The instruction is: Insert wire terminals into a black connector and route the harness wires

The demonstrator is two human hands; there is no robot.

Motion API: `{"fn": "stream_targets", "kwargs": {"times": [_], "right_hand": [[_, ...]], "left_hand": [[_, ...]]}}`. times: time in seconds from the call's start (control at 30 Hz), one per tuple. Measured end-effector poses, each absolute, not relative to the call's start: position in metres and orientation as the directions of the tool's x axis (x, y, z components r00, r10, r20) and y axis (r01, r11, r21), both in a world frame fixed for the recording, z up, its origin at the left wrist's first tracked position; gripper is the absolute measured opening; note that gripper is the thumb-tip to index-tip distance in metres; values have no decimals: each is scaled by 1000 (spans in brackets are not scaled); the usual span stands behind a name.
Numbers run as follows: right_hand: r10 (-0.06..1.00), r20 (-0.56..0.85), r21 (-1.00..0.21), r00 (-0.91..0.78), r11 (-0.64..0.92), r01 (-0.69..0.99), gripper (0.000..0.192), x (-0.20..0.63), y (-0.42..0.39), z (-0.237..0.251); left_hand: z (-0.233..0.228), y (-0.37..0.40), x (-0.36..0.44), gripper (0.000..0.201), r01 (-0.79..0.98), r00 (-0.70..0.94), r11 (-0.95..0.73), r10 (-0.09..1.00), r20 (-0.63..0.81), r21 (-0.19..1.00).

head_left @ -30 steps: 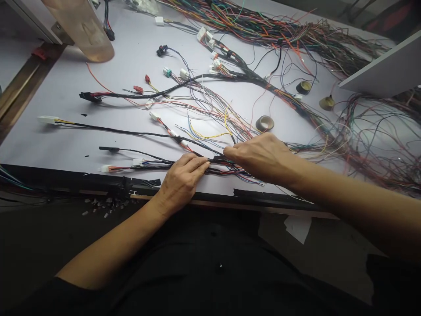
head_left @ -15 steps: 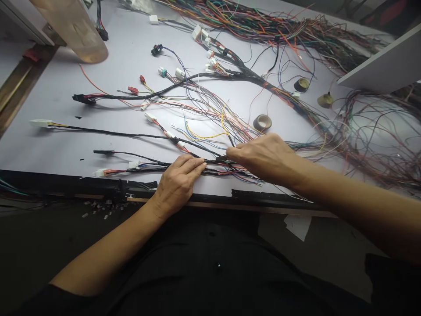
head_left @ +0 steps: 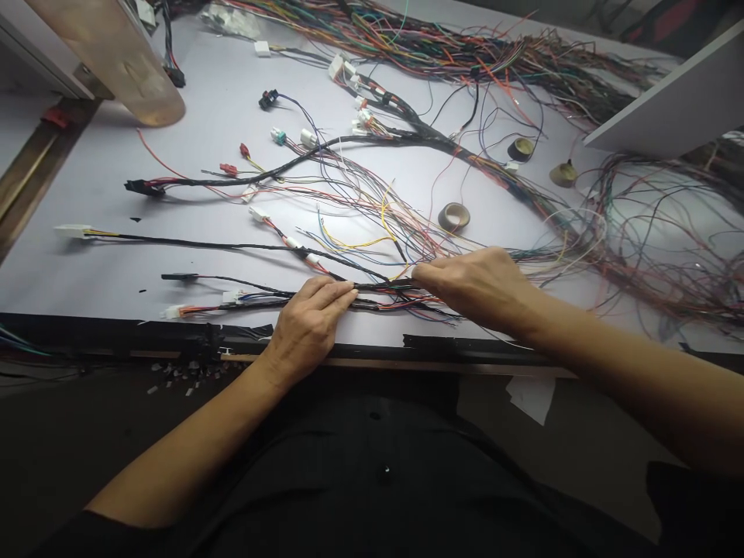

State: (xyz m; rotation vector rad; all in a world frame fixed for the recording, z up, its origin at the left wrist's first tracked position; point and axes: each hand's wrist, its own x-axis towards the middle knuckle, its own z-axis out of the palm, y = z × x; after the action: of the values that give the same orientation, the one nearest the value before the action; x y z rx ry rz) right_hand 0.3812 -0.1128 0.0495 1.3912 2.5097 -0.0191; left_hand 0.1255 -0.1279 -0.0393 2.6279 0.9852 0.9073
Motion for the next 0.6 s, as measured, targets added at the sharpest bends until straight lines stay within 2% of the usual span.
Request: {"fn": "stream_targets", "kwargs": {"times": [0.13,0.2,0.3,0.43,0.6], "right_hand": [[894,-81,153,-440,448,881,29,389,-122,51],[897,-67,166,-436,441,882,26,387,-126,51],[862,-120,144,-492,505,851,20,376,-130,48],[838,-197,116,-509,535,837,22,355,-127,45],[815,-278,141,-509,558,818,22,341,-122,48]], "left_hand": [[-40,-128,126,33,538,584,-758,650,486,368],[-39,-128,126,31,535,590,-766,641,491,357],[-38,-127,127,29,528,596,-777,627,502,342],[-38,-128,128,28,532,591,-776,626,509,338],[-40,-128,127,28,534,587,-779,621,520,328]]}}
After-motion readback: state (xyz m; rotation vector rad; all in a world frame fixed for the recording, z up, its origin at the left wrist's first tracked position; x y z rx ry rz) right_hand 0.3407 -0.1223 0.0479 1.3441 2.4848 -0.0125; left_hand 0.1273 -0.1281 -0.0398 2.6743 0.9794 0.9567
